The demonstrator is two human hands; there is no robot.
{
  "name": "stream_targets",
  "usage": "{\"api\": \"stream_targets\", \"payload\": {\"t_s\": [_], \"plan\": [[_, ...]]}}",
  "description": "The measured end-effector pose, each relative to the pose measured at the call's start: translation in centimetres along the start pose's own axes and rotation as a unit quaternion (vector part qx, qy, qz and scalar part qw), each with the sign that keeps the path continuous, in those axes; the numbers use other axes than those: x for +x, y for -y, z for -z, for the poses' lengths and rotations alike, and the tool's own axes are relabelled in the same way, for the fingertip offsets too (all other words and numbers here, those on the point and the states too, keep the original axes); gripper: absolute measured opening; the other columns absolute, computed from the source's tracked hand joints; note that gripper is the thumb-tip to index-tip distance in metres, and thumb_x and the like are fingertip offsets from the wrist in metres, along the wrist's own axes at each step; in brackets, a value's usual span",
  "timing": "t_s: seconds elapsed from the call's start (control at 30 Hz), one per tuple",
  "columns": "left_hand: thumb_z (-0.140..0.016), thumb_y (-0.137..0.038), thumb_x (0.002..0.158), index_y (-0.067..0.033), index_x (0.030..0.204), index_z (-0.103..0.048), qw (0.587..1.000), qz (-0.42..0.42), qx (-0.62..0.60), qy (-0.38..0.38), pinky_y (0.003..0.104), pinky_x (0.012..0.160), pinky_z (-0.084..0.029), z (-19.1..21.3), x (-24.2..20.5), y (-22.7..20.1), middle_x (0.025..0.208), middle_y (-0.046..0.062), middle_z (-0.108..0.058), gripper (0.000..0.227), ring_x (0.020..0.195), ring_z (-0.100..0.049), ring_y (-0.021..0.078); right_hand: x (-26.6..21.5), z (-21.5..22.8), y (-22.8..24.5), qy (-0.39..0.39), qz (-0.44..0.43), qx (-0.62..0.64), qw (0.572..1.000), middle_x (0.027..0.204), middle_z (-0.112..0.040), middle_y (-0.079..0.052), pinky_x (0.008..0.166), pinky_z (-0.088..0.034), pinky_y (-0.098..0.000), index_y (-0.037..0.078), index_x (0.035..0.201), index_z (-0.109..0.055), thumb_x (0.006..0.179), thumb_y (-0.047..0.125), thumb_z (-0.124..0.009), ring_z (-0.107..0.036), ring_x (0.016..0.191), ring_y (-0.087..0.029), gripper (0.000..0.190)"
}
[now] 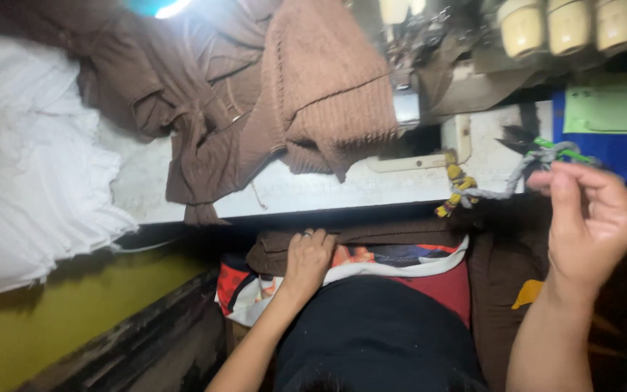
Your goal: Inspecting and preparing brown ribbed fabric pieces near an overlock sewing machine
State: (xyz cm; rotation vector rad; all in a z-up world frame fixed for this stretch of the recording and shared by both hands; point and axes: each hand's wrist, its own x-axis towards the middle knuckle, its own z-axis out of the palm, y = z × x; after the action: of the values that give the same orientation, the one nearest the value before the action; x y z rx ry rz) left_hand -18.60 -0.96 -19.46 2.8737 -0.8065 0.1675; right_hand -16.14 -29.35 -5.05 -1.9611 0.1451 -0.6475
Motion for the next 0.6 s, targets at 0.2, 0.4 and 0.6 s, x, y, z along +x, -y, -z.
{"api": "stream_targets", "payload": {"t_s": [0.2, 0.4, 0.6], "plan": [[-0.053, -0.021, 0.074, -0.0156, 0.073, -0.063, 0.918, 0.14, -0.365, 0.071, 0.032, 0.063, -0.041, 3.2, 1.4, 1.5, 0.075, 0.0, -0.064, 0.011, 0.072, -0.059, 0.0219, 3.6, 1.7, 0.8, 0.01, 0.149, -0.215, 0.965, 0.094, -0.06, -0.02, 0.085, -0.042, -0.0352, -0.01, 0.094, -0.061, 0.094, -0.01, -0.058, -0.056, 0.089, -0.028, 0.003], [-0.054, -0.032, 0.077, -0.0179, 0.069, -0.056, 0.858, 0.214, -0.409, 0.226, 0.026, 0.052, -0.035, 7.4, 2.4, 3.3, 0.058, -0.006, -0.057, 0.016, 0.052, -0.049, 0.0086, 4.6, 0.8, 0.0, 0.082, 0.194, -0.347, 0.914, 0.097, -0.062, -0.011, 0.081, -0.039, -0.0349, 0.0, 0.096, -0.066, 0.084, 0.005, -0.064, -0.052, 0.088, -0.027, 0.013], [-0.058, -0.032, 0.076, -0.0193, 0.071, -0.059, 0.856, 0.158, -0.42, 0.256, 0.023, 0.05, -0.035, 6.9, 1.6, 4.1, 0.061, -0.008, -0.06, 0.014, 0.055, -0.048, 0.0034, 4.1, 1.4, -2.1, 0.136, 0.156, -0.465, 0.861, 0.098, -0.059, -0.007, 0.068, -0.034, -0.0386, 0.011, 0.11, -0.064, 0.08, 0.019, -0.065, -0.047, 0.088, -0.028, 0.031]]}}
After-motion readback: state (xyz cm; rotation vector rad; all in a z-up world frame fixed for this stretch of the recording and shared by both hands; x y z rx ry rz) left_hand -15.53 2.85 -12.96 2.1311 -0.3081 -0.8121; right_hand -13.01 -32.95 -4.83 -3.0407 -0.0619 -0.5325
